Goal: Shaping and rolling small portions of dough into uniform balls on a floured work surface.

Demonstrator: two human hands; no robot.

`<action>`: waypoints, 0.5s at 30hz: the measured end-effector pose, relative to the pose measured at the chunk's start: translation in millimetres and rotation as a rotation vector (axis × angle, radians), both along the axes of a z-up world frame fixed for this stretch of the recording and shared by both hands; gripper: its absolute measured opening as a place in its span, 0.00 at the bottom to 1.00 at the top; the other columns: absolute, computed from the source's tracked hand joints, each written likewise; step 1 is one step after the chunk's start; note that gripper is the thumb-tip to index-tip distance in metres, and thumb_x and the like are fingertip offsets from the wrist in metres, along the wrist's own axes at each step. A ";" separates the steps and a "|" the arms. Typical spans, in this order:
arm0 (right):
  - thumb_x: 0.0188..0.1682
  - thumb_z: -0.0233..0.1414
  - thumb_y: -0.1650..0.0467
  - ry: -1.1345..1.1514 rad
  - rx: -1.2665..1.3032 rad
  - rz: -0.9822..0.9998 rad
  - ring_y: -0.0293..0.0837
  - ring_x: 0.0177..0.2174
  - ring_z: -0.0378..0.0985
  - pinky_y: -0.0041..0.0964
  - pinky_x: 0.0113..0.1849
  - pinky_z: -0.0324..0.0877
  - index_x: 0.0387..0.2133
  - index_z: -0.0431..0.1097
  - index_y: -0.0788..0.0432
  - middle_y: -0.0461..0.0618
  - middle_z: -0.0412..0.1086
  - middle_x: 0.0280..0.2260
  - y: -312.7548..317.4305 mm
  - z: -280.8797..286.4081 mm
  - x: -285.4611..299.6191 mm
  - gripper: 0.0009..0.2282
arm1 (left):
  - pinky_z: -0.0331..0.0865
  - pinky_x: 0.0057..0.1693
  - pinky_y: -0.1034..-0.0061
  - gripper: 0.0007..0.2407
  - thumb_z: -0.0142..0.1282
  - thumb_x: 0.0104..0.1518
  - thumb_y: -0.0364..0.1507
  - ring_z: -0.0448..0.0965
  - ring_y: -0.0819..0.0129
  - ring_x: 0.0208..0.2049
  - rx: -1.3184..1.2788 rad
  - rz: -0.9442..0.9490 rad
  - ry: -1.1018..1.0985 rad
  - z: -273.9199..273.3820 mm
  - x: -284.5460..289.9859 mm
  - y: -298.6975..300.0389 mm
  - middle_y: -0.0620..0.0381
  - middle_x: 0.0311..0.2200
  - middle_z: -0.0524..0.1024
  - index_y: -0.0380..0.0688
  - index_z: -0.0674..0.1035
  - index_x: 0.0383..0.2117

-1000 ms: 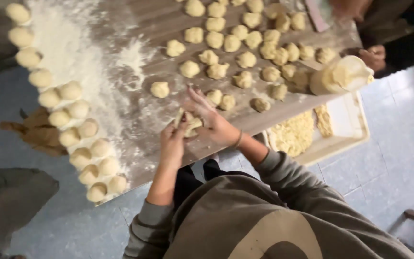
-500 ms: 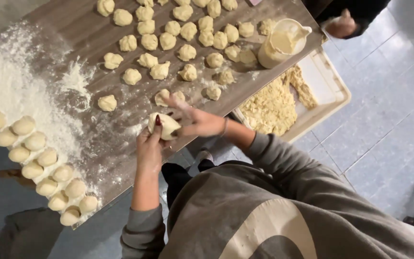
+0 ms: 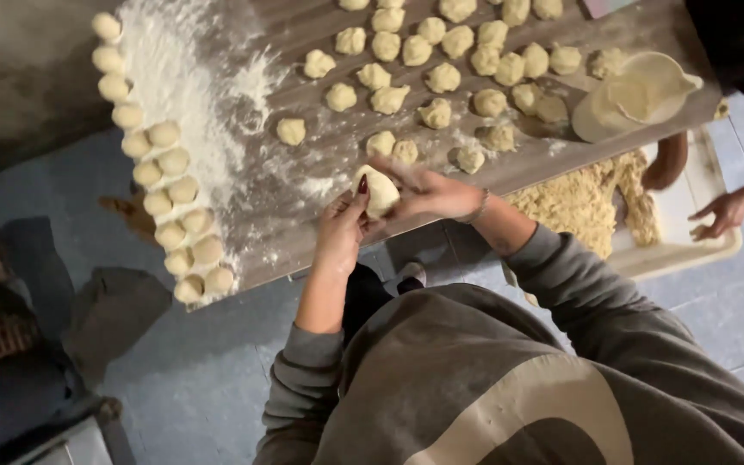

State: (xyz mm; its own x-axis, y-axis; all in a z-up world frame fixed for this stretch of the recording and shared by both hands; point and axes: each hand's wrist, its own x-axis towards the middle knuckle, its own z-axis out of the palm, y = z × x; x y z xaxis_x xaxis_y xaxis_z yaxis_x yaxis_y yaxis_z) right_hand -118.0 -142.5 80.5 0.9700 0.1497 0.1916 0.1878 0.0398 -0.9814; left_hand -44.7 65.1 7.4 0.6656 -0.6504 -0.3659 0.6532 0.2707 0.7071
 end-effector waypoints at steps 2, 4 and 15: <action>0.53 0.57 0.68 0.244 0.223 0.119 0.46 0.64 0.59 0.41 0.61 0.58 0.65 0.53 0.61 0.50 0.56 0.67 6.6 -30.5 2.0 0.28 | 0.75 0.45 0.67 0.16 0.56 0.66 0.37 0.81 0.61 0.42 0.125 0.071 0.017 -6.5 -3.0 6.1 0.49 0.44 0.79 0.35 0.77 0.50; 0.52 0.55 0.68 0.494 0.446 0.224 0.43 0.63 0.64 0.37 0.62 0.59 0.63 0.59 0.59 0.47 0.62 0.64 19.5 -26.0 1.3 0.25 | 0.73 0.40 0.69 0.18 0.55 0.66 0.39 0.81 0.63 0.38 0.254 0.129 0.037 4.9 -7.1 12.0 0.50 0.42 0.80 0.35 0.78 0.50; 0.47 0.61 0.67 0.254 0.138 0.321 0.44 0.48 0.78 0.45 0.49 0.74 0.69 0.42 0.48 0.46 0.66 0.59 49.3 60.9 46.5 0.39 | 0.79 0.42 0.69 0.16 0.53 0.66 0.38 0.83 0.63 0.35 0.052 0.142 -0.107 30.8 7.4 47.3 0.50 0.36 0.80 0.35 0.81 0.45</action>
State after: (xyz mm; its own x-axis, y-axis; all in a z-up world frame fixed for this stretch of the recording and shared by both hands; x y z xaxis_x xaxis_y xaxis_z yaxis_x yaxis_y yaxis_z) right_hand -71.5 -93.3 141.4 0.8971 0.4417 -0.0077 -0.1025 0.1912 -0.9762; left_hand -37.4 112.4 38.2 0.7864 -0.5289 -0.3191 0.5314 0.3160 0.7860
